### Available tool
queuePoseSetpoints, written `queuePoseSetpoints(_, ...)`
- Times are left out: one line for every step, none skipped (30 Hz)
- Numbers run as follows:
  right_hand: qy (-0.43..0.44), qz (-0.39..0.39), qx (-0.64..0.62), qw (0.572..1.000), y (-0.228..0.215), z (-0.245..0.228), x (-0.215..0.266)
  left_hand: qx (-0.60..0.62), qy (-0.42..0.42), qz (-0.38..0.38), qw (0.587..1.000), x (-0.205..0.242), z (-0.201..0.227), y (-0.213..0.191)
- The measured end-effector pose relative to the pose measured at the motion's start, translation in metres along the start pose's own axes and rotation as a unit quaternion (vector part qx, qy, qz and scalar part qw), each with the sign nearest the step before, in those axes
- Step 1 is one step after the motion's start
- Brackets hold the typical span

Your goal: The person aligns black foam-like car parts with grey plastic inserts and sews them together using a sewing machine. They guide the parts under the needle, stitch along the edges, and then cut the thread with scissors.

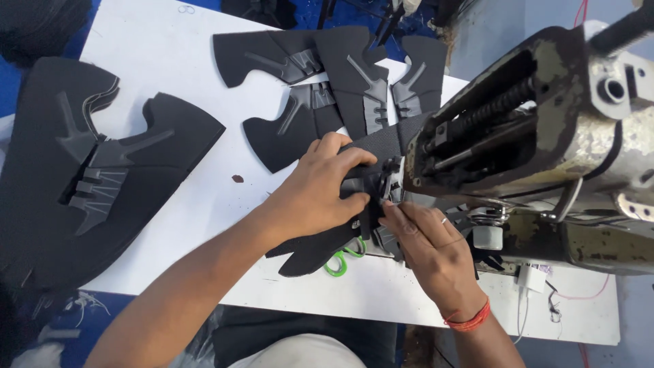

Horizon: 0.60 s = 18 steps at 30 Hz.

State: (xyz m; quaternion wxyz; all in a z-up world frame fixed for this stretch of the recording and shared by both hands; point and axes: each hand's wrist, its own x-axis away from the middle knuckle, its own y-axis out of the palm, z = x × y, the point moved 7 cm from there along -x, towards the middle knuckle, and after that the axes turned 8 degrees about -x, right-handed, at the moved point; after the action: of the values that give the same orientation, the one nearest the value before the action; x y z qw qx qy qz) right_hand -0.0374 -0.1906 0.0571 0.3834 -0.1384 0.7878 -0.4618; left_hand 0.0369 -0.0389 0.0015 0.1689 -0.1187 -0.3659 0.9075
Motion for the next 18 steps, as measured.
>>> queuePoseSetpoints(-0.001, -0.001, -0.001, 1.0, 0.0, -0.001, -0.001, 0.0, -0.001, 0.001, 1.0, 0.001, 0.001, -0.002)
queuePoseSetpoints(0.0, -0.003, 0.003, 1.0, -0.001, -0.002, -0.002, 0.0, -0.005, -0.009, 1.0, 0.001, 0.001, -0.002)
queuePoseSetpoints(0.002, -0.006, 0.006, 1.0, -0.001, -0.002, -0.003, 0.001, -0.008, -0.018, 1.0, 0.001, 0.002, -0.002)
queuePoseSetpoints(0.003, -0.006, 0.007, 1.0, 0.0, -0.001, -0.002, 0.002, -0.008, -0.018, 1.0, 0.0, 0.002, -0.002)
queuePoseSetpoints(-0.008, -0.002, 0.009, 1.0, 0.0, -0.001, -0.001, 0.002, -0.009, -0.021, 1.0, 0.0, 0.002, -0.001)
queuePoseSetpoints(-0.018, 0.003, 0.01, 1.0, 0.001, -0.001, 0.0, 0.002, -0.01, -0.023, 1.0, 0.0, 0.002, -0.001)
queuePoseSetpoints(-0.018, 0.002, 0.011, 1.0, 0.002, 0.001, 0.0, 0.002, -0.01, -0.023, 1.0, 0.0, 0.001, -0.001)
queuePoseSetpoints(-0.023, 0.006, 0.019, 1.0, 0.003, 0.001, 0.0, 0.001, -0.009, -0.023, 1.0, 0.0, 0.001, 0.0)
queuePoseSetpoints(-0.028, 0.009, 0.028, 0.999, 0.003, 0.001, 0.0, -0.001, -0.007, -0.024, 1.0, 0.0, 0.0, 0.0)
queuePoseSetpoints(-0.029, 0.009, 0.027, 0.999, 0.005, 0.001, 0.0, -0.001, -0.008, -0.023, 1.0, 0.001, 0.001, 0.0)
queuePoseSetpoints(-0.038, 0.014, 0.032, 0.999, 0.005, 0.0, 0.0, 0.0, -0.008, -0.025, 1.0, 0.001, 0.001, -0.001)
queuePoseSetpoints(-0.047, 0.019, 0.038, 0.998, 0.005, 0.0, 0.0, 0.001, -0.008, -0.027, 1.0, 0.001, 0.001, -0.001)
queuePoseSetpoints(-0.047, 0.019, 0.038, 0.998, 0.007, 0.0, 0.001, 0.001, -0.008, -0.027, 1.0, 0.001, 0.001, -0.001)
queuePoseSetpoints(-0.055, 0.023, 0.039, 0.997, 0.008, -0.001, 0.001, 0.001, -0.007, -0.025, 1.0, 0.001, 0.001, -0.001)
queuePoseSetpoints(-0.063, 0.028, 0.04, 0.997, 0.009, -0.001, 0.002, 0.001, -0.007, -0.024, 1.0, 0.001, 0.001, -0.001)
queuePoseSetpoints(-0.064, 0.028, 0.04, 0.997, 0.01, 0.0, 0.001, 0.001, -0.007, -0.023, 1.0, 0.001, 0.001, -0.001)
queuePoseSetpoints(-0.076, 0.039, 0.041, 0.996, 0.009, -0.001, 0.001, -0.003, -0.005, -0.022, 1.0, 0.001, 0.0, -0.001)
queuePoseSetpoints(-0.086, 0.051, 0.043, 0.994, 0.008, -0.002, 0.001, -0.006, -0.003, -0.021, 1.0, 0.001, 0.001, -0.001)
